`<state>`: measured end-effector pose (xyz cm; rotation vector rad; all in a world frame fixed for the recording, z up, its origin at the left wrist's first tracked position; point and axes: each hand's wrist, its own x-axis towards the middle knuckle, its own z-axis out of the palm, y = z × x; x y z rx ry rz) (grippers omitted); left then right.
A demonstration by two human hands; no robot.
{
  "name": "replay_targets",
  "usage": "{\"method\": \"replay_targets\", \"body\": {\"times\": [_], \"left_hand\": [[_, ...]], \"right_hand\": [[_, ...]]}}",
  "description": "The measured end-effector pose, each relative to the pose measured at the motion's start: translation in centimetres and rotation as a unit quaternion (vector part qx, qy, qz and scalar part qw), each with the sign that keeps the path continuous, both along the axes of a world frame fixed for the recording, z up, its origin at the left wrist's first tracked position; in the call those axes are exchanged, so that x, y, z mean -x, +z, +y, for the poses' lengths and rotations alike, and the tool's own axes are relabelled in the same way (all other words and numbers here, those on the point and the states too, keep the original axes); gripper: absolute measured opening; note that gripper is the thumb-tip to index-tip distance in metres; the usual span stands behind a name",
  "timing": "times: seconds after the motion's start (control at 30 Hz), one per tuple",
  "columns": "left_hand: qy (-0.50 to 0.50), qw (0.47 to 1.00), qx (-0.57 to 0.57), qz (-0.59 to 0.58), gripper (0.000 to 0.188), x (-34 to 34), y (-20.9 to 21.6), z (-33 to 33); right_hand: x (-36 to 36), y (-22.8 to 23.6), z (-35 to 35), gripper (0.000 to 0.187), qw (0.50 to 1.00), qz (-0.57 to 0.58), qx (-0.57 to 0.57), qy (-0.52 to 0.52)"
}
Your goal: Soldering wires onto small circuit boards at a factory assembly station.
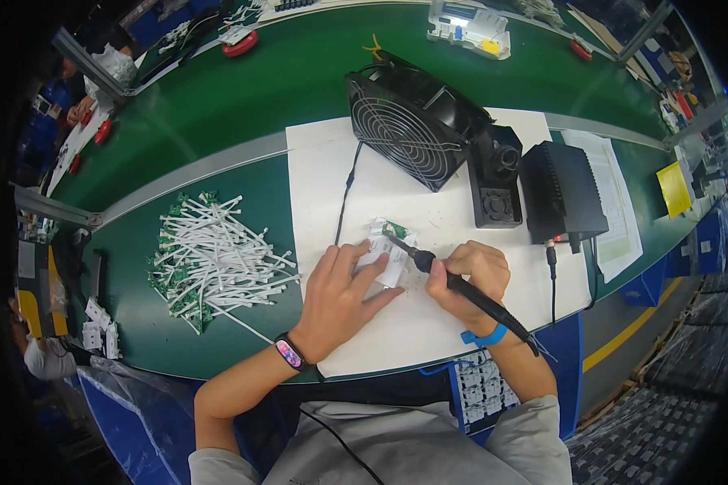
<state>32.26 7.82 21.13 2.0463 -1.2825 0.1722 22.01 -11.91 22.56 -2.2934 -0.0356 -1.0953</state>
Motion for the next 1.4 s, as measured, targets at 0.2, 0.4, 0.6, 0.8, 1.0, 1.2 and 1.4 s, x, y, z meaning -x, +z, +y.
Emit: {"method": "replay_targets", "body": {"times": [0.2, 0.4, 0.6, 0.8, 1.0, 1.2, 1.4], "left_hand": [[0.001, 1.0, -0.002, 0.002, 0.048, 0.0, 0.0, 0.0], [0.001, 1.0, 0.003, 0.002, 0.048, 0.0, 0.0, -0.1], [0.002, 1.0, 0.0, 0.0, 0.048, 0.0, 0.0, 0.0], [0.002, 1.0, -0.004, 0.0, 0.047, -0.1, 0.2, 0.0], [0.002, 1.0, -0.006, 0.004, 0.045, 0.0, 0.4, 0.1], [0.001, 1.0, -0.004, 0.003, 0.045, -0.1, 0.3, 0.2], [0.002, 1.0, -0.007, 0.006, 0.045, -0.1, 0.1, 0.2]], "right_hand": [[-0.2, 0.1, 0.1, 0.029, 1.0, -0.006, -0.008, 0.011], [-0.2, 0.1, 0.1, 0.029, 1.0, -0.004, -0.005, 0.003], [0.1, -0.2, 0.0, 0.027, 1.0, -0.013, -0.017, -0.005], [0.6, -1.1, -0.6, 0.023, 0.994, -0.063, -0.094, -0.001], [0.8, -1.5, -1.4, 0.021, 0.98, -0.107, -0.165, 0.042], [0.9, -1.3, -1.6, 0.022, 0.986, -0.1, -0.133, 0.025], [0.9, -1.2, -1.6, 0.026, 0.988, -0.086, -0.13, 0.011]]}}
